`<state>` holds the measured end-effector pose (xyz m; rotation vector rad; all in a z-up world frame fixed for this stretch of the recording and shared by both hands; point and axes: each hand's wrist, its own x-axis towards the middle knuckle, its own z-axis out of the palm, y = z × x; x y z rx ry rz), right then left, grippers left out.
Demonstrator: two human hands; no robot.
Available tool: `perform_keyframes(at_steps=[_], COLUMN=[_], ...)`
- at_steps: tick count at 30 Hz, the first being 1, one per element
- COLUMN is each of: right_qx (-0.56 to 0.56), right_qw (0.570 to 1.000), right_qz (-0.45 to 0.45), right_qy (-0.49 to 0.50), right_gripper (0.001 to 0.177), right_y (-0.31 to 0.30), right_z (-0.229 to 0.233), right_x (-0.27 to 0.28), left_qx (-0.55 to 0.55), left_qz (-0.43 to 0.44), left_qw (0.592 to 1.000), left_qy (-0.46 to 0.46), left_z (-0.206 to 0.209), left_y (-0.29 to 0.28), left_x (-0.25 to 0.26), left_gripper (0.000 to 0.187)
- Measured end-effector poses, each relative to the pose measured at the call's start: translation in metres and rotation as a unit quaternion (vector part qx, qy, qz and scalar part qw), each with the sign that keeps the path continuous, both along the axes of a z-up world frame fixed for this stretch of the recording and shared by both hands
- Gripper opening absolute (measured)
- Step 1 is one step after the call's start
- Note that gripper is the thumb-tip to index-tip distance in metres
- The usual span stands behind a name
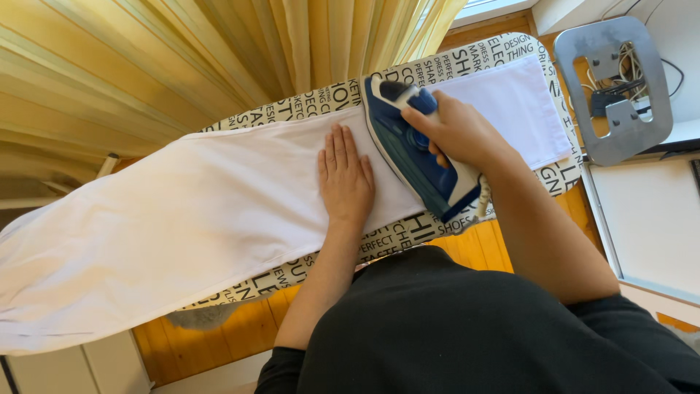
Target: The person irons a white garment on an ironing board using an iron, smoothing different sections of the fabric and turning the garment over to iron both sides.
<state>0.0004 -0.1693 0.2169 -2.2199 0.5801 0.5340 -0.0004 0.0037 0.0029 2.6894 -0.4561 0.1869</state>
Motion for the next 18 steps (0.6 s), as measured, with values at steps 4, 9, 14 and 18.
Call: perform_keyframes(at_steps=[4,9,14,18], right_qx=[0.003,-0.018,-0.018,-0.032], right_qw=[1.000,0.996,0.995,0.998], right_qz=[-0.007,-0.022,-0.025,0.038], right_qy=[-0.009,0.086,0.097,0.045], right_gripper=[0.053,0.054,0.054,0.055], right_y=[0.017,0.029,0.045,0.074], right_z=[0.007,0.009,-0.001,0.006], right_x=[0.006,-0.039,-0.042,-0.007], left_qx=[0.001,-0.012,-0.022,-0.016], left_qz=[0.008,0.007,0.014,0.034], left_qw=[0.999,0.998,0.997,0.999], left_qy=[-0.036,-0.058,-0.071,-0.032], left_z=[-0.006,-0.010,-0.016,-0.014], left_y=[0.017,0.037,0.059,0.084], left_x=[0.009,0.022,0.018,0.012], left_gripper=[0.063,0.066,0.065,0.064])
